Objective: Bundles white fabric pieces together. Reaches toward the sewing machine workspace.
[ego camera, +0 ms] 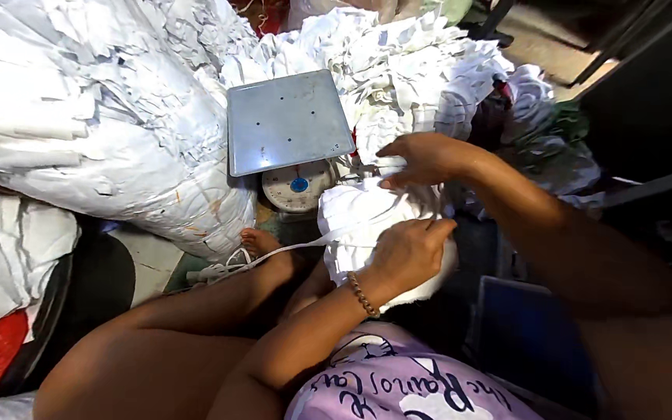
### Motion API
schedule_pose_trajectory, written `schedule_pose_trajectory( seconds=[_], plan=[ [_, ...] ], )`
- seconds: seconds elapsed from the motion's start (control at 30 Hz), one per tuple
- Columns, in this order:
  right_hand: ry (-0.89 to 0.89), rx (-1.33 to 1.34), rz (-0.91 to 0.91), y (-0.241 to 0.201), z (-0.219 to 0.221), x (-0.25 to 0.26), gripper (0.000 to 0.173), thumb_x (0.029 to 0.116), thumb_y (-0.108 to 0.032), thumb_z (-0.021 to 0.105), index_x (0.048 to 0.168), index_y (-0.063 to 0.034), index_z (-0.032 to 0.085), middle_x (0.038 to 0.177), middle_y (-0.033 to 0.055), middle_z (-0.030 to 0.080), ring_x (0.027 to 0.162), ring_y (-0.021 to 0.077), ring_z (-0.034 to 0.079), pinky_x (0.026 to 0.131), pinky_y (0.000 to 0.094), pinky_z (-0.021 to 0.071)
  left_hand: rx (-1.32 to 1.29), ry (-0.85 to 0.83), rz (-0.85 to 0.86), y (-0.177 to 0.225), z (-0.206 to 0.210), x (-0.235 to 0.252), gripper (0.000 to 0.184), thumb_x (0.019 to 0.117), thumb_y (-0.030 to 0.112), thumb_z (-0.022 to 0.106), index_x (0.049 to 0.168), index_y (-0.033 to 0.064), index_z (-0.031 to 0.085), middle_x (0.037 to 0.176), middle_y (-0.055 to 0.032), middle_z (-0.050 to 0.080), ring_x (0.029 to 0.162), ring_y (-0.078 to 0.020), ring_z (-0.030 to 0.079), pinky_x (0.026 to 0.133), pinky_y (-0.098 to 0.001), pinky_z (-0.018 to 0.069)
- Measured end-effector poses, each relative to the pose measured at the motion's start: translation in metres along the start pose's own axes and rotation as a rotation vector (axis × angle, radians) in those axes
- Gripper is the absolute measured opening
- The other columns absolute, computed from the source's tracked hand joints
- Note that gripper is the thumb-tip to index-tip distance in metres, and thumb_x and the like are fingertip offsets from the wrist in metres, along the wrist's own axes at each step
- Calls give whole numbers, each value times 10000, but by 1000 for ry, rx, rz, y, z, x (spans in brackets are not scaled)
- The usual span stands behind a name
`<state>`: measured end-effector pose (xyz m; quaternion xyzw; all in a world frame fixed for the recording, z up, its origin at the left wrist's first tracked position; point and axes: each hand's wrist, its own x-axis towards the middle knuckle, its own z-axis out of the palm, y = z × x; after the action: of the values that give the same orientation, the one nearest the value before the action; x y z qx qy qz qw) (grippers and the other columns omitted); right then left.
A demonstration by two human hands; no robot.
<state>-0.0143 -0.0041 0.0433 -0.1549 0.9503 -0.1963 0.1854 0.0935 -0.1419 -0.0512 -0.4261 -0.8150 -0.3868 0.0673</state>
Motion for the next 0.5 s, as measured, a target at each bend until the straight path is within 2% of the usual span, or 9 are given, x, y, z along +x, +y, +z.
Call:
schedule_pose_trajectory(
  seconds=[0.07,0.13,0.2,0.23,0.33,0.4,0.43,0.47,0.5],
  plan=[
    [-53,89,-131,12,1,-4,498,958,-279,732,1382,-48,608,1271,192,656,1082,323,664,964,529,520,6,11,9,0,0,2,248,953,33,546,1098,35,747,896,-122,734,832,-269,725,726,-422,588],
    [44,159,-308,23,4,-17,520,883,-258,777,1343,-60,633,1345,167,605,1117,271,642,929,456,553,16,49,7,-7,-4,3,225,931,29,561,1045,39,754,857,-106,725,794,-255,719,676,-414,581],
    [98,110,-413,28,9,-26,556,786,-243,843,1292,-97,666,1489,199,485,1263,318,566,981,481,524,5,70,-9,-12,-7,4,200,915,22,572,1005,39,750,831,-97,707,779,-249,707,647,-415,568],
    [106,86,-430,30,13,-27,475,775,-201,846,1221,-111,709,1516,213,460,1313,349,537,1019,507,504,-6,72,-11,-13,-8,5,194,904,17,577,988,40,750,817,-93,700,765,-244,701,637,-413,564],
    [120,36,-440,30,25,-21,101,869,-130,769,960,-84,769,1437,211,554,1308,378,539,1058,540,456,-55,26,-23,-8,-8,6,203,904,16,572,994,41,752,826,-93,712,775,-241,703,663,-421,564],
    [177,117,-428,31,18,-18,136,949,-147,662,968,-20,707,1324,175,629,1229,296,607,1016,484,507,-72,18,-18,-5,-6,6,212,908,20,562,993,42,755,846,-93,727,788,-239,713,671,-420,568],
    [270,228,-362,33,11,-18,193,989,-140,590,1036,32,663,1227,147,675,1115,227,661,952,442,546,-74,20,-14,-4,-5,6,217,907,22,557,990,45,757,853,-91,733,789,-235,716,671,-417,571],
    [414,375,-242,35,2,-17,228,1033,-140,538,1097,67,607,1053,114,692,932,162,683,861,397,573,-78,21,-13,-3,-5,5,223,906,21,554,993,45,758,852,-91,733,781,-233,714,666,-415,570],
    [581,504,-77,44,-8,-14,239,1053,-168,513,1154,45,556,911,67,646,752,118,654,737,358,588,-80,23,-13,-3,-5,3,225,905,22,554,995,47,758,848,-90,732,774,-230,712,660,-412,568]
  ],
)
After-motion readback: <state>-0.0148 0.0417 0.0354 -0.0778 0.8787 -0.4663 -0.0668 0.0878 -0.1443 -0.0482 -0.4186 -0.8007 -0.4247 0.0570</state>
